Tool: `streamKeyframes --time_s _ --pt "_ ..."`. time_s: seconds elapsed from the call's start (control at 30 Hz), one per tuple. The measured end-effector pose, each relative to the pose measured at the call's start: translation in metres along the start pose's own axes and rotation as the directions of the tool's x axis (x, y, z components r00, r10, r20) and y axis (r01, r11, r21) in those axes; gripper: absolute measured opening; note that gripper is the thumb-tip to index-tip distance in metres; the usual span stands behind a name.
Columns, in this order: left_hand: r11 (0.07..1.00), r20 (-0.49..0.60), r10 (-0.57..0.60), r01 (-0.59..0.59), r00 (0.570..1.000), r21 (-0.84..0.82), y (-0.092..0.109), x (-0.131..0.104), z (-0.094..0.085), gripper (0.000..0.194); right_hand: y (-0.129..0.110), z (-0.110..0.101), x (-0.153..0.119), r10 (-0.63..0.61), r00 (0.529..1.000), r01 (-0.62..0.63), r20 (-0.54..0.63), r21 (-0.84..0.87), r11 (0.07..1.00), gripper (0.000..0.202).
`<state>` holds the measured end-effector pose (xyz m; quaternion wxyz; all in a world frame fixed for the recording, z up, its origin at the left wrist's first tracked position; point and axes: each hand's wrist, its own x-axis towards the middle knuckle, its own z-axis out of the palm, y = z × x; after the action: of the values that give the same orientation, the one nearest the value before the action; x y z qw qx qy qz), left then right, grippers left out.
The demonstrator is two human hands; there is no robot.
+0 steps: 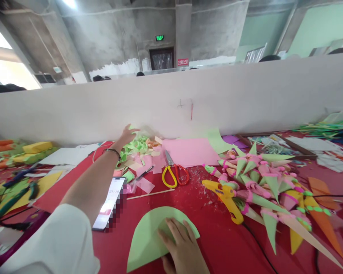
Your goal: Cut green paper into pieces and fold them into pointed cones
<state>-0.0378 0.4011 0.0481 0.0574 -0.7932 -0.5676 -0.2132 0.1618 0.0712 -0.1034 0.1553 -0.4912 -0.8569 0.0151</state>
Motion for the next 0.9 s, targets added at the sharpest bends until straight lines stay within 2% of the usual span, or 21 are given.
streamKeyframes --time_s 0.1,0.17,0.2,0.23,0.3,0.33,0.37,0.4,0.47,0.53,0.6,0.67,0.9 --pt "0.996 0.057 0.087 -0.086 0.995 -0.023 0.019 -0.003 -0.007 0.029 0.001 -0.001 0.000 0.015 1.000 -0.015 0.001 0.018 1.000 0.059" --pt "0.984 0.105 0.173 -0.166 0.979 -0.065 0.039 -0.020 -0.013 0.025 0.000 -0.002 0.000 0.019 1.000 -0.019 0.002 0.020 1.000 0.060" --pt "0.974 0.139 0.220 -0.209 0.965 -0.093 0.052 -0.036 -0.016 0.025 0.000 -0.003 0.000 0.018 1.000 -0.018 0.001 0.017 1.000 0.061" --pt "0.958 0.177 0.276 -0.256 0.945 -0.126 0.066 -0.058 -0.018 0.027 -0.001 -0.002 0.000 0.016 1.000 -0.015 -0.002 0.010 1.000 0.062" --pt "0.913 0.251 0.399 -0.354 0.882 -0.204 0.093 -0.116 -0.017 0.024 -0.002 0.001 0.000 0.017 1.000 -0.017 -0.010 -0.009 1.000 0.062" --pt "0.868 0.286 0.487 -0.420 0.825 -0.265 0.106 -0.151 -0.015 0.025 -0.002 0.003 0.000 0.018 1.000 -0.018 -0.008 -0.018 1.000 0.062" --pt "0.775 0.325 0.623 -0.508 0.711 -0.375 0.115 -0.186 -0.012 0.031 -0.003 0.006 -0.001 0.020 1.000 -0.020 -0.013 -0.026 0.999 0.062" --pt "0.722 0.344 0.683 -0.526 0.644 -0.449 0.122 -0.219 -0.008 0.041 -0.003 0.009 -0.001 0.020 1.000 -0.021 -0.022 -0.033 0.999 0.060" --pt "0.713 0.388 0.692 -0.494 0.608 -0.498 0.127 -0.276 0.000 0.060 -0.005 0.012 -0.003 0.024 0.999 -0.026 -0.039 -0.045 0.999 0.059" --pt "0.756 0.420 0.645 -0.451 0.639 -0.475 0.122 -0.313 0.007 0.072 -0.006 0.011 -0.005 0.030 0.999 -0.032 -0.037 -0.057 0.998 0.059" --pt "0.812 0.468 0.577 -0.405 0.670 -0.421 0.113 -0.331 0.011 0.078 -0.007 0.007 -0.007 0.026 1.000 -0.026 -0.004 -0.063 0.998 0.060" --pt "0.834 0.489 0.547 -0.388 0.679 -0.394 0.103 -0.337 0.009 0.082 -0.007 0.002 -0.007 0.009 1.000 -0.007 0.023 -0.058 0.998 0.059" --pt "0.858 0.586 0.514 -0.392 0.627 -0.333 0.071 -0.344 -0.009 0.082 -0.003 -0.005 -0.016 0.019 0.996 -0.014 0.081 -0.062 0.998 0.059"
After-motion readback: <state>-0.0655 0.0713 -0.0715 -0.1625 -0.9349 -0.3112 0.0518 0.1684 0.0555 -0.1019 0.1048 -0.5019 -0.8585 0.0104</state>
